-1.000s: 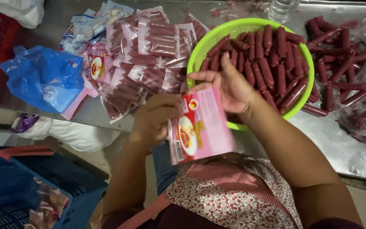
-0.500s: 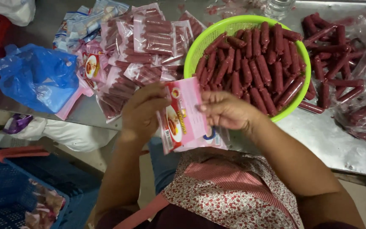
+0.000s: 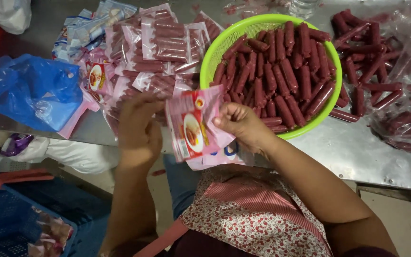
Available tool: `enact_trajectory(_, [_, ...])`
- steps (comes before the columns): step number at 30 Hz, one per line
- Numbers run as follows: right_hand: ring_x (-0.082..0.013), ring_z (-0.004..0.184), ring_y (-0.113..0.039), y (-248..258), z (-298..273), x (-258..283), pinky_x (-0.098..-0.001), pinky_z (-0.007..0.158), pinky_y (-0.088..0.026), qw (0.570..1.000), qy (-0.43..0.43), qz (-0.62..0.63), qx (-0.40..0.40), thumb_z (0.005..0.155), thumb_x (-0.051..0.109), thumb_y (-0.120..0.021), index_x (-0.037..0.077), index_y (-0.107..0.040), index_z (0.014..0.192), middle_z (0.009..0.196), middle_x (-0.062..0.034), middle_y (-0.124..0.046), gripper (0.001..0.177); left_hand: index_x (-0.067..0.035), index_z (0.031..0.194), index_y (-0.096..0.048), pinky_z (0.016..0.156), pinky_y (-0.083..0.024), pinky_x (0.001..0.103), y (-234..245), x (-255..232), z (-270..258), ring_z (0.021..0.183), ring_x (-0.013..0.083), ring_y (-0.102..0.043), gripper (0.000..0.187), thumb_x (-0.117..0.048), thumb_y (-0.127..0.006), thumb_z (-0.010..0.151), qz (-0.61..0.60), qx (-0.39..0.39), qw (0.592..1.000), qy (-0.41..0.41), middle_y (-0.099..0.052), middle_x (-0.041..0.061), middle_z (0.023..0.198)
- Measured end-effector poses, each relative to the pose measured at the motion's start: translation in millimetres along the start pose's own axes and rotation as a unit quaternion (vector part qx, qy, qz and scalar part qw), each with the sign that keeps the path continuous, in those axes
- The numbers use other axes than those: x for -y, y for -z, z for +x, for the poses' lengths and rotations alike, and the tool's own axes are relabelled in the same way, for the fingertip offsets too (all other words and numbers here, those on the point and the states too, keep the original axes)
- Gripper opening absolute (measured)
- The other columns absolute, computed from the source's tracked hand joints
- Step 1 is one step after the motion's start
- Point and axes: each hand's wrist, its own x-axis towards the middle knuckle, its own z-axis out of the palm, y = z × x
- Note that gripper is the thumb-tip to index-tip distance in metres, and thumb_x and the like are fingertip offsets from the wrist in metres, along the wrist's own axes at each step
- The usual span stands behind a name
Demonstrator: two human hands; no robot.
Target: Manually filling plastic bags with sausages from a bowl.
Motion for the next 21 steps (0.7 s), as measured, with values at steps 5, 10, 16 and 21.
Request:
enact_trajectory(5, [-0.0117, 0.049, -0.063, -1.6, -2.4, 1.4, -0.0219, 0.041, -0.055, 0.998, 0.029, -0.039, -0.03, 0.08, 0.004, -0.088, -0.003, -0.068, 0.085, 0.061, -0.0061, -0.063, 0.022, -0.009, 0.088, -0.067, 0.07, -0.052, 0.042, -15.1, -56.8, 15.0, 0.079, 0.0305, -0.062, 0.009, -0.016, -0.065, 0.084, -0.003, 0.09, 0.987, 0.129, -0.062, 0.011, 0.086])
enact_trajectory(10, [-0.0108, 0.049, -0.061, -15.9, -15.8, 22.2, -0.0265, 0.04, -0.058, 0.998, 0.061, 0.011, -0.021, 0.087, 0.01, -0.083, 0.001, -0.066, 0.076, 0.059, -0.003, -0.057, 0.022, -0.01, 0.081, -0.065, 0.06, -0.05, 0.042, -63.0, -51.4, 14.2, 0.066, 0.0293, -0.061, 0.021, -0.03, -0.067, 0.084, -0.045, 0.148, 0.963, 0.219, -0.061, 0.011, 0.071])
enact_trajectory(16, [-0.0168, 0.065, -0.069, 36.2, -29.1, 47.6, -0.0349, 0.049, -0.064, 0.963, 0.148, -0.173, -0.147, 0.096, 0.012, -0.075, 0.003, -0.071, 0.098, 0.077, -0.0112, -0.069, 0.01, -0.006, 0.09, -0.071, 0.069, -0.053, 0.042, -126.9, -31.5, 13.4, 0.078, 0.0415, -0.067, 0.023, -0.028, -0.068, 0.095, -0.146, 0.07, 0.976, 0.149, -0.064, 0.021, 0.077])
enact_trajectory(21, [-0.007, 0.087, -0.06, 83.7, -56.2, 90.8, -0.023, 0.075, -0.057, 0.886, 0.29, -0.203, -0.3, 0.095, 0.004, -0.083, 0.008, -0.07, 0.107, 0.097, -0.0016, -0.067, 0.019, -0.013, 0.125, -0.068, 0.083, -0.058, 0.033, -145.1, -49.1, 65.7, 0.091, 0.0161, -0.069, 0.041, -0.035, -0.079, 0.092, -0.348, 0.108, 0.919, 0.151, -0.074, 0.006, 0.099])
